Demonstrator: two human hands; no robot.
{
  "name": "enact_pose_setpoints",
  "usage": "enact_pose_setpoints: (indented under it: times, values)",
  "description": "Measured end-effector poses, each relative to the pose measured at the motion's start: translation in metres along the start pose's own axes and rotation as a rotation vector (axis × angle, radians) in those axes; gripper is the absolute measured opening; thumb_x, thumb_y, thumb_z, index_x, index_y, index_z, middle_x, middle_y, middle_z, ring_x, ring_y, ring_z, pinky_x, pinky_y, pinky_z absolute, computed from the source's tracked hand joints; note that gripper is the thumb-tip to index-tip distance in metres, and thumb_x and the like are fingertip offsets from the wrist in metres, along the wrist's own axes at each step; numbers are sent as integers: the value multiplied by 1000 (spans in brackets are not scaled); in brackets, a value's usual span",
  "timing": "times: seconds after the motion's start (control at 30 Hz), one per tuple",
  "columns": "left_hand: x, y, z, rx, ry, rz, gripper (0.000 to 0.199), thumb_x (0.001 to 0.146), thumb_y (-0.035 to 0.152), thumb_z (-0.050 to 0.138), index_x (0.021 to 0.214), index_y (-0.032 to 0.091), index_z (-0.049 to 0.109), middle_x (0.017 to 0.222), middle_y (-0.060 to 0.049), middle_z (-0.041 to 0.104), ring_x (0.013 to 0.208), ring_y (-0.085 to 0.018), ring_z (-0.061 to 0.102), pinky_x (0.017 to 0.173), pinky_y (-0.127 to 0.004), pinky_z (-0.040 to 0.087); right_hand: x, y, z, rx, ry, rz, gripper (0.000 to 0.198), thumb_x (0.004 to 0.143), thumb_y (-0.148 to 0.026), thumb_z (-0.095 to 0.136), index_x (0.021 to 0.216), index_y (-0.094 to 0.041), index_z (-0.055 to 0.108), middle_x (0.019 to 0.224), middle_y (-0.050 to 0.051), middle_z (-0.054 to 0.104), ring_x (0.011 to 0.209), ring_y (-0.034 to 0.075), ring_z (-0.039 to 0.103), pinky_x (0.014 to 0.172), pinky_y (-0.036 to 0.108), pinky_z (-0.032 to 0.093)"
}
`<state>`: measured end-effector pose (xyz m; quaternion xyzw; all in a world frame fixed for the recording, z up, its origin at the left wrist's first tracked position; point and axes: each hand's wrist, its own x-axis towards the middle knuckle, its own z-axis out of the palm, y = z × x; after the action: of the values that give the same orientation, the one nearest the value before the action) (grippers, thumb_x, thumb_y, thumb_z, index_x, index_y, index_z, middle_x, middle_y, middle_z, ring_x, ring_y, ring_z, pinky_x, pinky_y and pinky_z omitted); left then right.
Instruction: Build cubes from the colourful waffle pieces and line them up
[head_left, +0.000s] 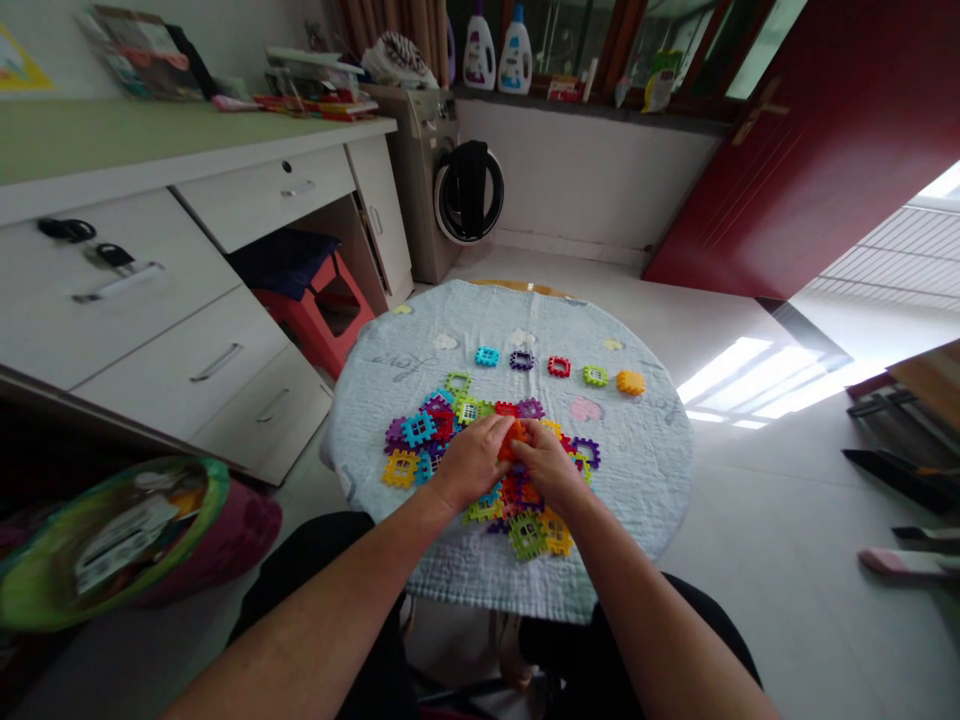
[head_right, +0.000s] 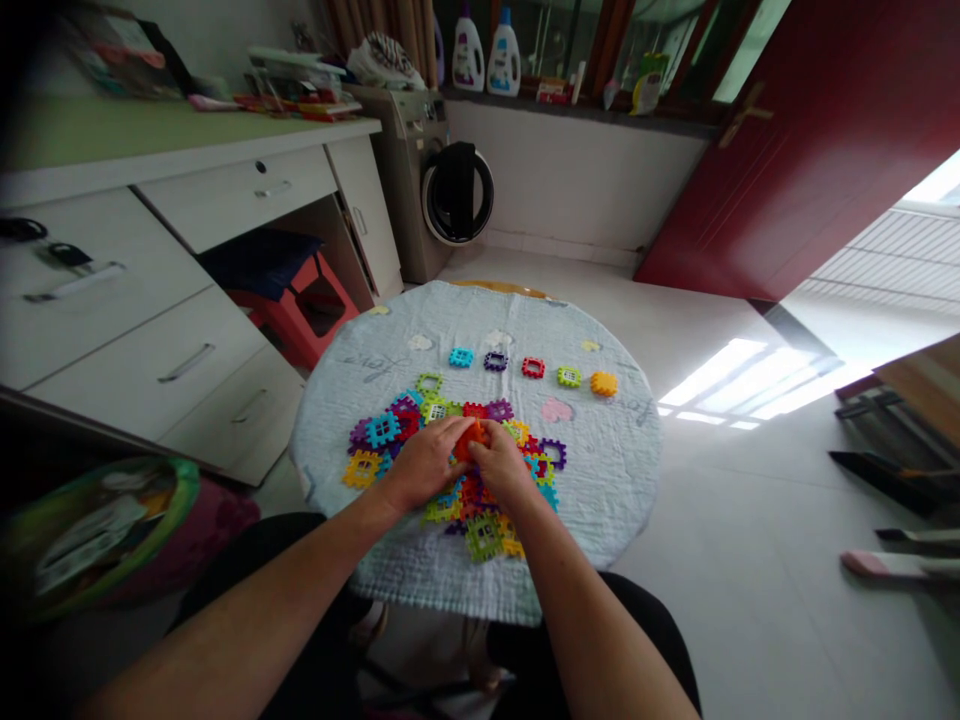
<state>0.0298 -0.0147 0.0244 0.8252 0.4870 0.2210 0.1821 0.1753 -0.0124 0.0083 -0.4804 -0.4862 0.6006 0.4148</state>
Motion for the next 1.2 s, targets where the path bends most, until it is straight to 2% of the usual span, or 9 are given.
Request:
enact_pose_setpoints:
  times: [0.13,0.23,0.37,0.63,0.8,0.9,0.97,1.1,1.2]
  values:
    - [-1,-1,0,-38,-5,-44,48,78,19,58,125,20,49,126,-10,59,118,-23,55,104,-38,43,-4,-9,3,13,-43,12,26,75,-33,58,98,-20,60,90,1,65,82,16,59,75,29,48]
    - [-1,-2,-5,-86,-1,-83,47,77,19,59,123,22,50,125,-8,60,117,-23,56,102,-38,44,-5,-15,4,72,-37,32,29,79,-42,56,96,-21,63,89,1,66,81,16,59,74,28,47]
    - [0,-4,-9,-111,5,-92,42,80,22,60,120,22,52,127,-9,60,118,-22,57,100,-38,45,-1,-13,3,89,-2,28,29,74,-41,63,93,-20,63,85,1,65,76,14,57,69,26,45]
    - [0,-8,-8,-45,23,-67,44,77,22,62,120,23,52,126,-8,60,119,-23,56,103,-39,44,4,-13,3,74,20,24,32,71,-43,66,94,-20,64,85,1,66,80,16,59,72,28,46]
    - [7,-14,-25,-39,100,-137,48,74,25,65,120,22,52,119,-8,63,110,-24,60,98,-37,47,3,-17,1,89,48,51,35,71,-44,66,97,-21,61,94,3,66,79,15,59,70,28,47]
    - [28,-42,-43,30,172,-202,51,71,27,67,120,21,52,118,-9,63,108,-24,60,96,-37,47,4,-20,-4,69,79,73,36,70,-44,67,98,-21,60,97,5,65,77,15,60,66,28,48]
    - [48,-71,-53,119,159,-223,47,71,23,66,116,21,54,114,-7,63,104,-23,60,94,-35,47,4,-23,-6,46,82,73,34,70,-42,66,97,-21,60,97,5,65,77,15,60,65,28,47]
    - [92,-132,-60,324,61,-241,46,68,20,65,113,17,58,117,-10,57,104,-22,58,92,-29,46,4,-25,-8,18,70,75,29,69,-38,66,92,-21,61,95,4,64,78,15,59,66,27,47]
    - [119,-160,-59,475,-69,-303,39,70,21,64,109,18,61,114,-9,55,99,-22,59,88,-28,46,6,-25,-9,3,68,82,27,69,-37,65,90,-20,62,92,4,64,78,15,58,65,28,47]
